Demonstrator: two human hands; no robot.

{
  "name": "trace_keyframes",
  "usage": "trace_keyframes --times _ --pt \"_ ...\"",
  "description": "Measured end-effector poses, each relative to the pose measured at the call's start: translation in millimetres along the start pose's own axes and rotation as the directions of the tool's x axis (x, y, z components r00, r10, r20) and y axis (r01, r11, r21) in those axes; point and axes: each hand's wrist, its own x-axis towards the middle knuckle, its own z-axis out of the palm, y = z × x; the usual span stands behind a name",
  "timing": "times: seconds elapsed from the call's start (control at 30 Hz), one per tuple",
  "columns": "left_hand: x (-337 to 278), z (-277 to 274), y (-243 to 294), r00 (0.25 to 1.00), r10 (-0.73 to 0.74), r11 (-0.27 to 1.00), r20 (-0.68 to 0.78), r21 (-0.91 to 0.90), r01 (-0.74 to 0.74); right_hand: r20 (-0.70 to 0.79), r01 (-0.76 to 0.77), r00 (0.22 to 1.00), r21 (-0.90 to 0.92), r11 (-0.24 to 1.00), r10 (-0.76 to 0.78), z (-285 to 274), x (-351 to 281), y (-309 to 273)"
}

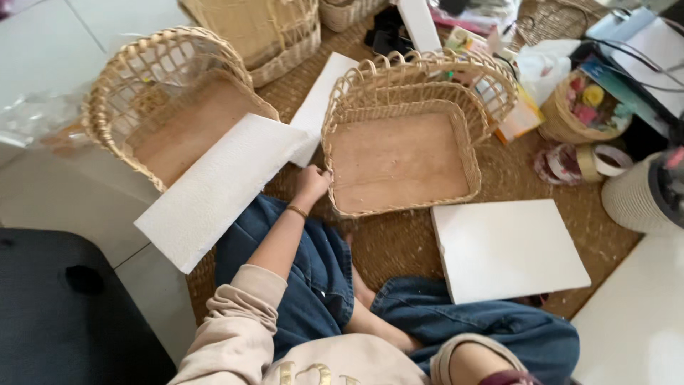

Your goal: The person places rectangular white foam blocks into wicker baskets by hand, fitting them into the base of each basket while sitting on a woven floor mat.

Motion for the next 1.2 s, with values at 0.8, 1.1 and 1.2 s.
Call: trace_keyframes --times 0.8,1.1,1.2 --pt "9.3 1.2 2.1 0.985 0.135 0.982 -0.111 -0.12 -0.148 0.027 -0.083 0.916 -0.963 0.257 0.4 89.7 281.9 345.5" --pt "5.5 -10.0 15.1 0.989 0.129 0.988 -0.076 -0.069 -0.134 -0.106 -0.335 0.87 -0.843 0.421 0.481 98.2 299.8 342.3" --pt "1.6 -9.8 13.1 0.992 0.11 0.99 -0.066 -0.079 -0.115 -0.155 -0.342 0.896 -0.84 0.422 0.417 87.6 291.8 341.6"
